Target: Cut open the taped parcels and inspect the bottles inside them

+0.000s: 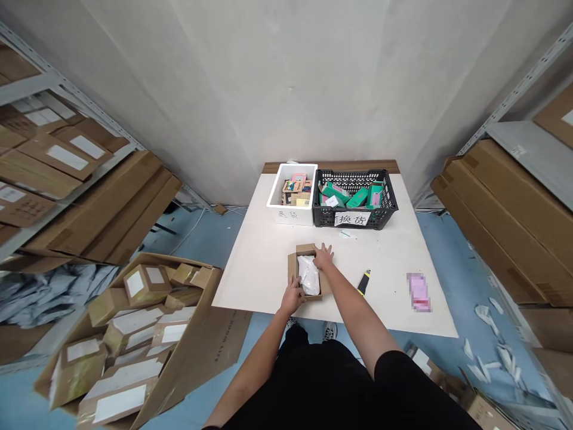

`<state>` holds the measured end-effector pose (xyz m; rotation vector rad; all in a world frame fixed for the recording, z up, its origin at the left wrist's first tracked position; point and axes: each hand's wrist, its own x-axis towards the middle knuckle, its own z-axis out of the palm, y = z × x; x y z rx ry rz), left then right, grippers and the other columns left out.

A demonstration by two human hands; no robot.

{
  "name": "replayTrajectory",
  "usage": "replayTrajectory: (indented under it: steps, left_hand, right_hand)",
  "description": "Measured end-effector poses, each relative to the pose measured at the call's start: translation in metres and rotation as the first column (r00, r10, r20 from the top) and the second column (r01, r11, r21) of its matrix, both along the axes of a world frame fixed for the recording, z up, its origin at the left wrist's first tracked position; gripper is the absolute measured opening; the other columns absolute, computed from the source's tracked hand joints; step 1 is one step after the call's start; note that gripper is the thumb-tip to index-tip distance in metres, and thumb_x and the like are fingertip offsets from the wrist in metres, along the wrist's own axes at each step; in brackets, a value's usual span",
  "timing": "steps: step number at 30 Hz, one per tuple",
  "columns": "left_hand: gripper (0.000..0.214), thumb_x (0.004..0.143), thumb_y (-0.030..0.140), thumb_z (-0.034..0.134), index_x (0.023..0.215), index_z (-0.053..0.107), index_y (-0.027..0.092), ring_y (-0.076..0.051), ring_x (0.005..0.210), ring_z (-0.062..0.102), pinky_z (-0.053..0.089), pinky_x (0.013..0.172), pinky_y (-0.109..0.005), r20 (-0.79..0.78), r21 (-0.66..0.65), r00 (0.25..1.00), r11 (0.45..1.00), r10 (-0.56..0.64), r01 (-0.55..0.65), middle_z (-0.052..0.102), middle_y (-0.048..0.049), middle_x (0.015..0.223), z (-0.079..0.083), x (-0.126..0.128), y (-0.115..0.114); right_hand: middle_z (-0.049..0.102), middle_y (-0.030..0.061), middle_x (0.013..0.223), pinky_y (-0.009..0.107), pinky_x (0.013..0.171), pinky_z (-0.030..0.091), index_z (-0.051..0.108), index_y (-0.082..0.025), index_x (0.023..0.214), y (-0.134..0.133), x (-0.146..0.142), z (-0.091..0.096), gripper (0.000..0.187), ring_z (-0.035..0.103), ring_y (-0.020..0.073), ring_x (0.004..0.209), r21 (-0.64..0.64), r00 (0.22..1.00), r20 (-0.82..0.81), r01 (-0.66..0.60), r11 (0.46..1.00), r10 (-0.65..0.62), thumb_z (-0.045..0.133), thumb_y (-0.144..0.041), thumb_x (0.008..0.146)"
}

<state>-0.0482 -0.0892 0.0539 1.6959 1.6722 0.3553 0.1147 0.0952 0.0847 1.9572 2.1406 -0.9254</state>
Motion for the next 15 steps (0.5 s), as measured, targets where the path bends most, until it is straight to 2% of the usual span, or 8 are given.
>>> replayTrajectory:
  steps: [3,4,6,8,9,11,13,15]
  left_hand:
    - [0.016,0.072,0.006,0.084,0.072,0.073,0.018,-0.038,0.166,0.008,0.029,0.129,-0.059,-0.024,0.016,1.0,1.0,-0.011,0.011,0.043,-0.012,0.169,-0.001,0.003,-0.001]
    - [0.017,0.072,0.005,0.083,0.072,0.073,0.018,-0.039,0.166,0.008,0.029,0.129,-0.059,-0.027,0.021,1.0,1.0,-0.013,0.014,0.043,-0.0121,0.168,-0.001,0.003,-0.001]
    - [0.016,0.073,0.004,0.081,0.072,0.072,0.018,-0.038,0.166,0.009,0.028,0.129,-0.06,-0.029,0.032,1.0,0.999,-0.01,0.011,0.044,-0.0122,0.168,-0.002,0.004,-0.001]
    - [0.015,0.073,0.006,0.081,0.073,0.074,0.019,-0.038,0.166,0.009,0.026,0.13,-0.061,-0.024,0.046,1.0,0.999,-0.002,0.003,0.044,-0.0122,0.168,-0.003,0.004,-0.001]
    - [0.014,0.073,0.007,0.082,0.074,0.074,0.019,-0.038,0.166,0.009,0.026,0.13,-0.062,-0.018,0.051,1.0,0.999,0.0,0.001,0.044,-0.0118,0.168,-0.003,0.004,-0.001]
    - [0.015,0.072,0.009,0.084,0.074,0.074,0.02,-0.038,0.166,0.01,0.025,0.129,-0.063,-0.001,0.054,1.0,0.999,-0.001,0.001,0.045,-0.0108,0.167,-0.002,0.004,-0.001]
    - [0.018,0.071,0.008,0.085,0.071,0.072,0.019,-0.037,0.166,0.011,0.026,0.129,-0.062,0.02,0.05,1.0,0.999,0.007,-0.008,0.046,-0.0101,0.167,-0.001,0.003,-0.001]
    - [0.02,0.071,0.005,0.084,0.069,0.07,0.019,-0.037,0.166,0.01,0.026,0.129,-0.061,0.034,0.048,0.999,0.999,0.02,-0.021,0.046,-0.01,0.167,0.0,0.002,-0.001]
  right_hand:
    - [0.028,0.0139,0.175,0.067,0.129,0.014,0.045,-0.022,0.163,-0.024,-0.001,0.004,0.076,0.004,0.0386,0.165,0.281,0.997,-0.079,0.043,0.959,-0.021,0.059,-0.015,0.089]
    - [0.033,0.0139,0.173,0.064,0.13,0.014,0.049,-0.019,0.16,-0.034,-0.005,0.004,0.07,0.006,0.0357,0.166,0.353,0.993,-0.118,0.047,0.934,-0.005,0.055,-0.015,0.091]
    - [0.048,0.0117,0.165,0.054,0.132,0.02,0.058,-0.019,0.154,-0.052,-0.019,0.001,0.062,0.023,0.0294,0.163,0.372,0.975,-0.205,-0.009,0.928,0.091,0.049,-0.013,0.093]
    - [0.055,0.0099,0.159,0.043,0.131,0.027,0.059,-0.02,0.153,-0.063,-0.034,-0.003,0.061,0.038,0.0243,0.156,0.275,0.948,-0.262,-0.103,0.956,0.178,0.046,-0.011,0.094]
    - [0.053,0.0105,0.162,0.039,0.13,0.029,0.057,-0.02,0.155,-0.065,-0.04,-0.006,0.063,0.04,0.0234,0.156,0.208,0.948,-0.261,-0.128,0.97,0.182,0.046,-0.01,0.094]
    - [0.035,0.0134,0.173,0.039,0.129,0.029,0.044,-0.017,0.164,-0.064,-0.048,-0.011,0.072,0.031,0.0264,0.16,0.05,0.974,-0.18,-0.13,0.99,0.137,0.053,-0.011,0.093]
    - [0.014,0.0154,0.179,0.044,0.128,0.031,0.032,-0.016,0.169,-0.061,-0.05,-0.014,0.081,0.023,0.0336,0.163,-0.101,0.99,-0.059,-0.135,0.986,0.129,0.059,-0.015,0.092]
    - [0.004,0.0155,0.18,0.047,0.124,0.036,0.032,-0.017,0.169,-0.06,-0.048,-0.016,0.079,0.029,0.0382,0.16,-0.21,0.98,0.01,-0.194,0.958,0.2,0.06,-0.021,0.095]
